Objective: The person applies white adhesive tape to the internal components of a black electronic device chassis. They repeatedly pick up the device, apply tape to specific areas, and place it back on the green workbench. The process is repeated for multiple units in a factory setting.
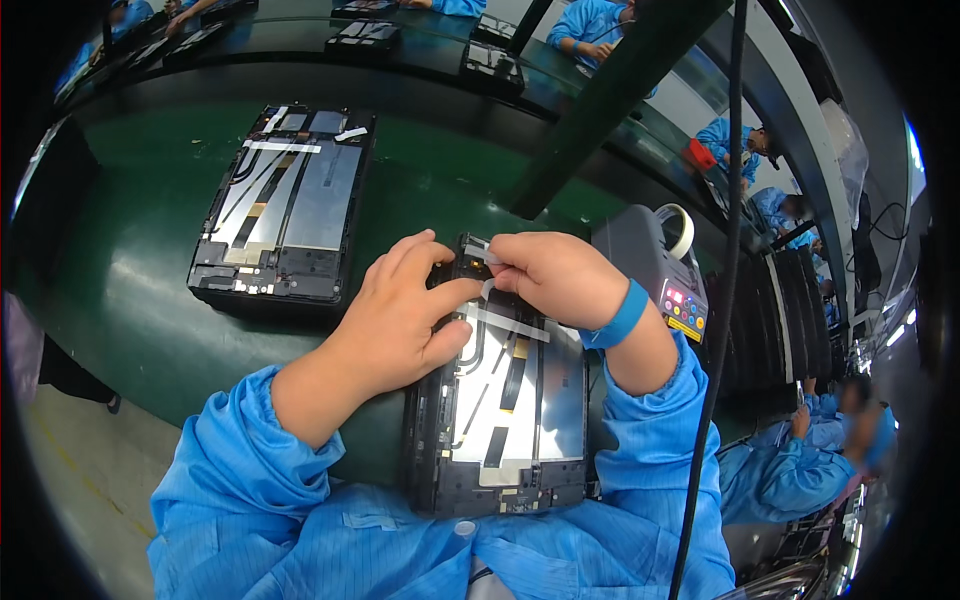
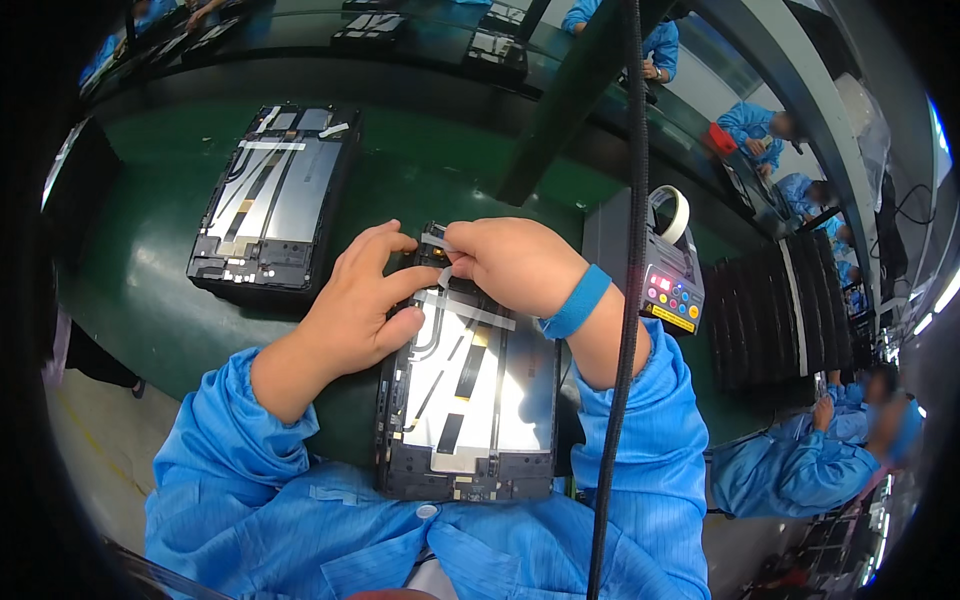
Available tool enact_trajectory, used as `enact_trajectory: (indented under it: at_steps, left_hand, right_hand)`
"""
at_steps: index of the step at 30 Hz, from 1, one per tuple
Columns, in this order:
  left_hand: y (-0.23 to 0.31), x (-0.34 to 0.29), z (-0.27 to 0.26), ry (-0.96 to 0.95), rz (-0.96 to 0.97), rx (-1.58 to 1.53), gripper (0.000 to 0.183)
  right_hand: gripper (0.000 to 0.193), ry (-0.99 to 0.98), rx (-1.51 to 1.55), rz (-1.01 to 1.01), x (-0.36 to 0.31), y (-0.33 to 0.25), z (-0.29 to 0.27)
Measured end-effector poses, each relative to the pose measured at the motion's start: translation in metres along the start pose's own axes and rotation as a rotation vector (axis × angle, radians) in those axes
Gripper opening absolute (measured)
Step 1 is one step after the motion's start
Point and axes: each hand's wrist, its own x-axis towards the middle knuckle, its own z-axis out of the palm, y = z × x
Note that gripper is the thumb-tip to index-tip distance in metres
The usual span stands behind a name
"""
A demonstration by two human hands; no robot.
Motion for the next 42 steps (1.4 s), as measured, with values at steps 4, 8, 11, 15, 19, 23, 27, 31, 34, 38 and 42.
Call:
enact_trajectory:
  at_steps: [4,8,11,15,19,23,27,31,34,38,42]
  left_hand:
    - [-0.001,-0.001,0.000,0.005,0.001,-0.017,0.038]
    - [-0.001,0.000,0.000,-0.014,-0.013,-0.017,0.039]
    - [0.000,0.000,0.000,-0.008,-0.010,-0.013,0.039]
    - [-0.001,0.000,0.000,-0.015,-0.021,-0.020,0.039]
    - [0.000,0.000,0.000,-0.002,-0.016,-0.038,0.040]
    - [0.000,0.000,0.000,0.006,-0.010,-0.039,0.040]
    - [0.000,0.000,0.001,0.028,0.019,-0.029,0.040]
    - [0.001,0.000,0.000,0.024,0.022,-0.024,0.039]
    - [0.001,0.001,-0.001,0.031,0.049,0.015,0.038]
    - [0.000,0.001,-0.001,0.023,0.067,0.041,0.038]
    - [0.003,0.001,-0.002,-0.017,0.016,0.000,0.037]
  right_hand:
    - [0.017,-0.012,0.019,0.004,0.000,0.000,-0.001]
    - [0.020,-0.033,0.070,-0.049,0.005,0.008,-0.001]
    - [0.022,-0.078,0.068,0.005,0.009,0.005,-0.006]
    - [0.021,-0.049,0.057,0.007,0.010,0.007,-0.002]
    - [0.021,0.004,0.069,-0.047,0.008,0.014,0.004]
    - [0.020,0.030,0.072,-0.054,0.008,0.014,0.007]
    - [0.021,0.043,0.074,-0.054,0.008,0.017,0.011]
    - [0.019,0.041,0.054,-0.022,0.008,0.010,0.009]
    - [0.017,0.050,0.065,-0.004,0.007,0.009,0.009]
    - [0.013,0.074,0.165,0.043,0.006,0.009,0.011]
    - [0.013,0.061,0.376,0.132,0.005,0.015,0.006]
